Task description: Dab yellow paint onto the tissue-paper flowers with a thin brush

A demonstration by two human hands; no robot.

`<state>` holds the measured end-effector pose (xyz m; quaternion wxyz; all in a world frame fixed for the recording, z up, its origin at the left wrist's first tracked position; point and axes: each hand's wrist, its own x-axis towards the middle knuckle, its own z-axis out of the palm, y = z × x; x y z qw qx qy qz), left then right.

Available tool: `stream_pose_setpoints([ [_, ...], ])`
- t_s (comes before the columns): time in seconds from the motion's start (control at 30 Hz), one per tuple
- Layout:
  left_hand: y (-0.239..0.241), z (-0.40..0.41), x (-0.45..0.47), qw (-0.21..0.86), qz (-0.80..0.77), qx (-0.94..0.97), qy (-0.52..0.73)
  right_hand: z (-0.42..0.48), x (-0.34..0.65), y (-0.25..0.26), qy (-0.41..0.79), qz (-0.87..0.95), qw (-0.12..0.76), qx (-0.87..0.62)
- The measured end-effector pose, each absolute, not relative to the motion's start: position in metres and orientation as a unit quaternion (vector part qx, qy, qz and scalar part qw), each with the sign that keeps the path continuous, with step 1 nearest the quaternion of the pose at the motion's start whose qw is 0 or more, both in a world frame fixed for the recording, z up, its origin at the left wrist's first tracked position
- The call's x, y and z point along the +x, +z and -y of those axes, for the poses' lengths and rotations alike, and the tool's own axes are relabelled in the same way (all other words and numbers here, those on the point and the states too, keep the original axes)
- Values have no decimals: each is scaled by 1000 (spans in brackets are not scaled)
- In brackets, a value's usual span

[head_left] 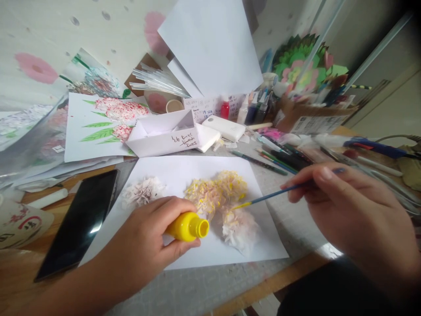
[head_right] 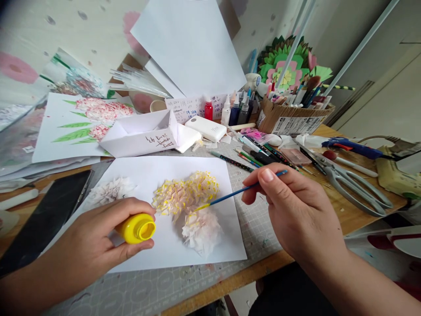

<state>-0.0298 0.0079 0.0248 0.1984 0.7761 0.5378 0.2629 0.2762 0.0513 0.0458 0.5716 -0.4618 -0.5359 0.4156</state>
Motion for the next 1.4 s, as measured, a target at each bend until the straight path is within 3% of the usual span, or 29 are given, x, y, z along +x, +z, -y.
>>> stream_pose_setpoints([
  [1.4, 10, -8, -36, 166, -524, 790, 271, -37, 275, 52, 326, 613, 536, -480],
])
